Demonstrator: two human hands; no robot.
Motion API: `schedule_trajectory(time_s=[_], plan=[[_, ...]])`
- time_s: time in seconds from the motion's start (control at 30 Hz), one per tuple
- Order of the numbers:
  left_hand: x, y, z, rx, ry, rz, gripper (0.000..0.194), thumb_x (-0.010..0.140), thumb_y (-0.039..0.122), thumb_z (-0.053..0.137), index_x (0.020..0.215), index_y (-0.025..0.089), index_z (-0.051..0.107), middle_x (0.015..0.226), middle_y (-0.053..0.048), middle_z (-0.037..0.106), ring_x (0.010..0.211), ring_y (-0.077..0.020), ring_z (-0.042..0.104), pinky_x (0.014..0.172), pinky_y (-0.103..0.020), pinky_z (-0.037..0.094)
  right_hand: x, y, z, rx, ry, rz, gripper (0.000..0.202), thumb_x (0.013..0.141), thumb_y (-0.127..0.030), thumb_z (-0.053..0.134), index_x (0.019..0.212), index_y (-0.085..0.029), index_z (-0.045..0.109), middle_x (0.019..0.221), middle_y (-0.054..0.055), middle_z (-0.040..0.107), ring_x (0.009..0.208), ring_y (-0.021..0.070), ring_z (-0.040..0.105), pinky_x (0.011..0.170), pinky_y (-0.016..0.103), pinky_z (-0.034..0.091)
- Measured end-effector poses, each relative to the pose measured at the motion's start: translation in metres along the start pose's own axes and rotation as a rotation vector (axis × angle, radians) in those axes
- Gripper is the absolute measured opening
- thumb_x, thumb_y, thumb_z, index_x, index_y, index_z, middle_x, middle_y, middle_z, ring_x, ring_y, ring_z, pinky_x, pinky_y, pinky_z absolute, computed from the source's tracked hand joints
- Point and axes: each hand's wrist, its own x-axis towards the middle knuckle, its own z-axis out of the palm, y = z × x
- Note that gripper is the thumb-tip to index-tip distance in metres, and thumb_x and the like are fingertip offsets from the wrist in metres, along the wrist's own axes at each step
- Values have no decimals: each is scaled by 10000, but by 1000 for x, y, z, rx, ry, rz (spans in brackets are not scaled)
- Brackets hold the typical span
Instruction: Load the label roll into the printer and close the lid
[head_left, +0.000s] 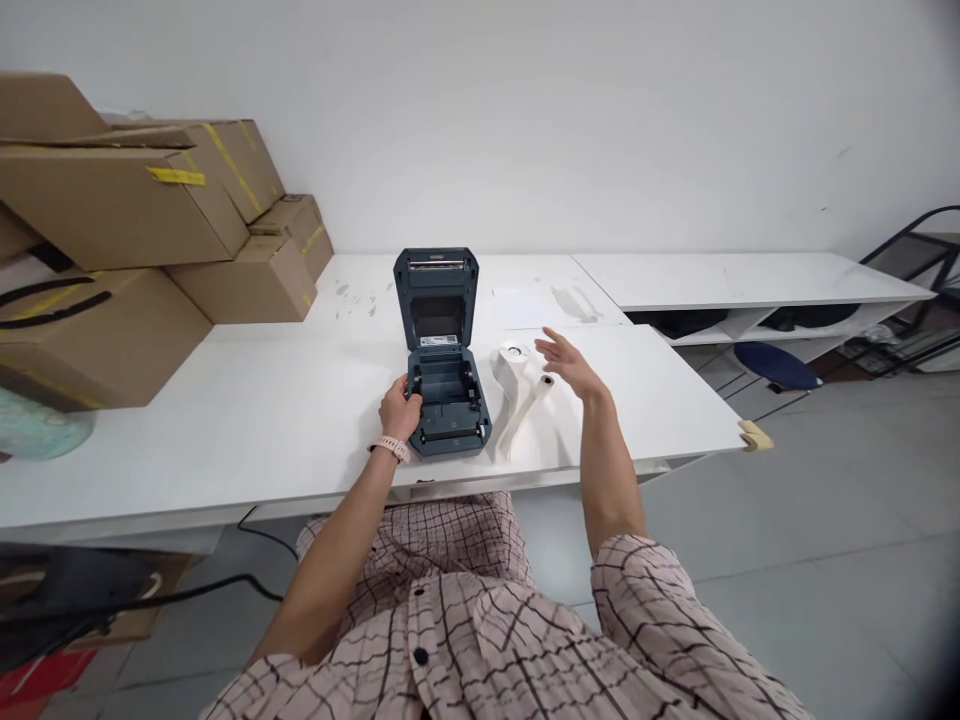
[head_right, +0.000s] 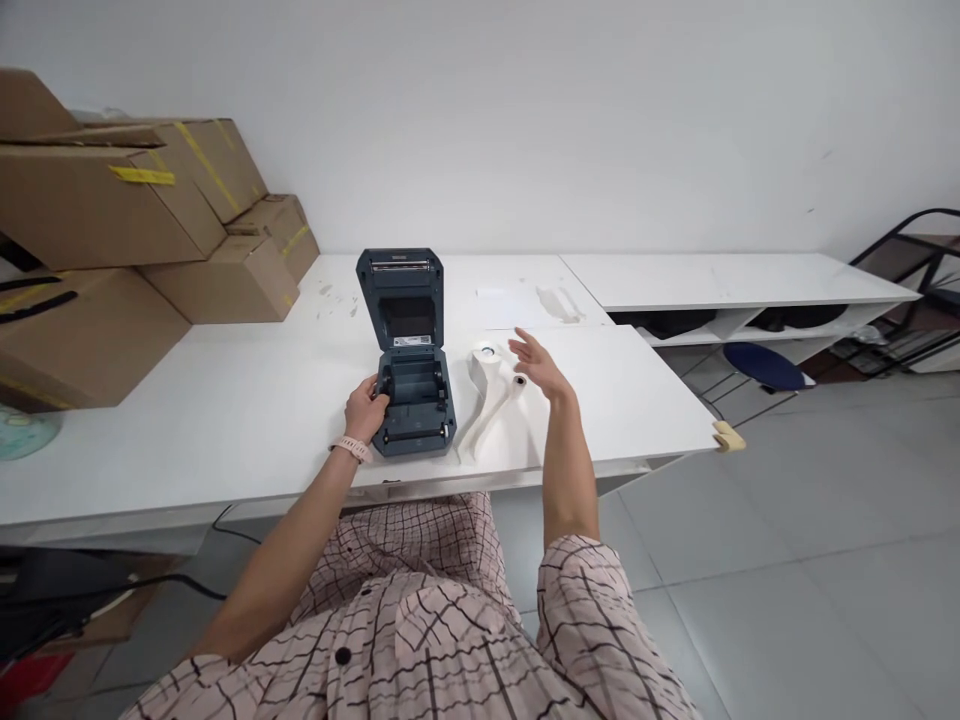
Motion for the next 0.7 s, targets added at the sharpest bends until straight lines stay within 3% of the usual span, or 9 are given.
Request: schedule_trajectory(time_s=[0.1, 0.2, 0.27, 0.4, 0.47, 0.57, 0.7], plan=[[1, 0, 1, 6, 10, 8, 594, 772, 179, 589, 1359, 247, 646, 1255, -45, 757, 1139, -262, 699, 1028, -386, 498, -37, 22, -11, 129, 74, 72, 963, 605, -255, 772, 1508, -331, 447, 1480, 98, 600, 1437, 313, 501, 1215, 567, 339], [1, -1, 2, -19, 16, 19, 584, 760, 166, 593, 1333, 256, 661, 1249, -42, 760, 1154, -258, 694, 1042, -382, 490, -63, 30, 3, 102, 20, 197, 867, 588, -376, 868, 1393, -269, 565, 1344, 128, 678, 1314, 338, 589, 1117, 561, 455], [1, -2, 3, -47, 21, 12, 587, 750, 163, 606, 1327, 256, 668, 1244, -52, 761, 1166, -276, 690, 1056, -404, 479, -70, 21, 18, 117, -33, 187, 731, 648, -518, 845, 1283, -226, 633, 1204, 128, 732, 1162, 323, 668, 1040, 530, 517], [1, -4, 4, -97, 27, 4, 601, 725, 168, 632, 1317, 268, 677, 1247, -59, 760, 1193, -304, 677, 1076, -443, 461, -63, -35, 43, 196, -217, -94, 731, 760, -687, 731, 1314, -226, 605, 1151, 108, 743, 1035, 285, 707, 957, 458, 553], [0, -4, 4, -116, 21, 11, 609, 726, 167, 620, 1325, 267, 669, 1261, -55, 755, 1194, -290, 678, 1076, -433, 462, -50, -70, 60, 98, -373, -230, 696, 823, -635, 712, 1369, -223, 581, 1222, 113, 723, 1075, 276, 697, 961, 434, 547], [0, -4, 4, -124, 15, 8, 627, 726, 162, 609, 1347, 239, 655, 1282, -70, 746, 1203, -282, 676, 1077, -417, 463, -21, -109, 98, -270, -533, -374, 504, 919, -433, 659, 1370, -213, 608, 1328, 116, 689, 1168, 275, 659, 1025, 435, 510], [0, -4, 5, -162, 4, 3, 647, 730, 153, 608, 1372, 223, 641, 1277, -82, 747, 1179, -290, 688, 1057, -412, 483, 3, -118, 152, -820, -574, -363, 440, 902, -165, 626, 1342, -185, 642, 1346, 138, 698, 1214, 334, 654, 1079, 505, 449]])
